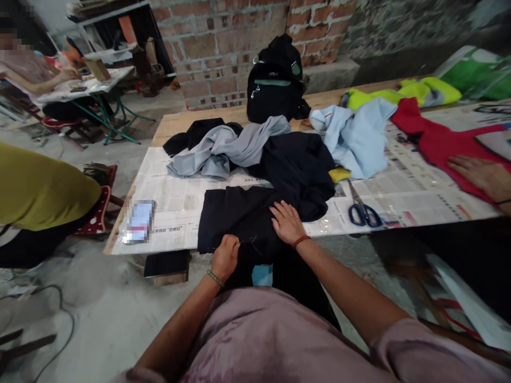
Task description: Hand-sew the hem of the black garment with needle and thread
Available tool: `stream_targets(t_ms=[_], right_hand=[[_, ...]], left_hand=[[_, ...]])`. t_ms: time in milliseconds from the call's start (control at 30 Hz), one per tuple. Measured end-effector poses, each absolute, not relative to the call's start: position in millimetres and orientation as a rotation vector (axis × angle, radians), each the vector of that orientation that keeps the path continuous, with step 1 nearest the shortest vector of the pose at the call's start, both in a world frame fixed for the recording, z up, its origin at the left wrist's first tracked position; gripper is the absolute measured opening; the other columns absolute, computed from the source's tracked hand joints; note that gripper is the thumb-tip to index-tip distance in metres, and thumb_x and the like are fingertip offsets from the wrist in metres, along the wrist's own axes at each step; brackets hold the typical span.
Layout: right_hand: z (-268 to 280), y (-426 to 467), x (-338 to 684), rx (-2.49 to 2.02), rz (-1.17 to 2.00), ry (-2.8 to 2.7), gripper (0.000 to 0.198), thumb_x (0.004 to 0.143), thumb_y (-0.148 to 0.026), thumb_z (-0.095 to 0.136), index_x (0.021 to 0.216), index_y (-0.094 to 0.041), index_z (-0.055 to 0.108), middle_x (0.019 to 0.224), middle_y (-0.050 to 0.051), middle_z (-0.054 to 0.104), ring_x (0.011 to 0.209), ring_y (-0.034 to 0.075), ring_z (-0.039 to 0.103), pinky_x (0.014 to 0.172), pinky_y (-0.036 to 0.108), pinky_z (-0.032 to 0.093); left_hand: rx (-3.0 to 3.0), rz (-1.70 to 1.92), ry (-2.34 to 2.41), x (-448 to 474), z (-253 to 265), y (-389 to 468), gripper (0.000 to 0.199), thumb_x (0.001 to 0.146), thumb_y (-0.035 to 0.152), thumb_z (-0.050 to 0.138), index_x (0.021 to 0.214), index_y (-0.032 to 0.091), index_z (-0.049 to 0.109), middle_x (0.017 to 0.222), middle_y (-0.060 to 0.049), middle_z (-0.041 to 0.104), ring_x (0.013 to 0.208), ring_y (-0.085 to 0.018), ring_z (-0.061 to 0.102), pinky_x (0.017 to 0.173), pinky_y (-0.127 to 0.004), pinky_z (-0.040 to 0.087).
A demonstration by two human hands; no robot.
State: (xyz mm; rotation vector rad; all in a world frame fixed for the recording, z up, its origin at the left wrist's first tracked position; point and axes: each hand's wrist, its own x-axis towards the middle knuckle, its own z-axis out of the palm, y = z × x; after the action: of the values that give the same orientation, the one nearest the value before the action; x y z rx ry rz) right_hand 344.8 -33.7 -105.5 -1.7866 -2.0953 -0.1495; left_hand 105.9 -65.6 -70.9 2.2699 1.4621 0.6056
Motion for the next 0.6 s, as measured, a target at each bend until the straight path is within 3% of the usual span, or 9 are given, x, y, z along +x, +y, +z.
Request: stream_targets(t_ms=[133,367,600], right_hand=[[-105.9,-33.9,344.6,-1.789,-0.148,-2.1,0.04,0.083,-0.026,0.038,0.122,-0.019,0.045,0.131,0.005,0.041,0.124,0.024,0.027,0.101,0.042,0.021],[-105.4,-33.2,344.7,-1.799,-0.139,-2.104,0.04,0.083,-0.026,0.039,0.122,-0.019,0.045,0.131,0.005,0.041,0.125,0.023,0.026,0.102,0.041,0.02],[-105.7,-33.5,344.9,-1.799,-0.12,-2.097,0.04,0.083,-0.026,0.038,0.122,-0.019,0.045,0.131,0.005,0.04,0.125,0.023,0.025,0.101,0.043,0.021]], left_hand=[[2.299,0.739,1.334,112.8,-67.8,-65.9,0.016,0.085,0.02,0.034,0.087,0.017,0.049,0.099,-0.008,0.053,0.084,-0.013,0.053,0.075,-0.025,0.043],[2.008,0.473,1.05,107.7,-54.6,-59.1,0.013,0.08,0.017,0.039,0.086,0.017,0.05,0.071,0.002,0.054,0.064,-0.009,0.05,0.063,-0.019,0.041],[1.895,0.347,1.295,64.6,-54.0,-72.9,0.02,0.078,0.019,0.037,0.096,0.019,0.048,0.063,0.004,0.051,0.055,-0.008,0.046,0.052,-0.018,0.036]])
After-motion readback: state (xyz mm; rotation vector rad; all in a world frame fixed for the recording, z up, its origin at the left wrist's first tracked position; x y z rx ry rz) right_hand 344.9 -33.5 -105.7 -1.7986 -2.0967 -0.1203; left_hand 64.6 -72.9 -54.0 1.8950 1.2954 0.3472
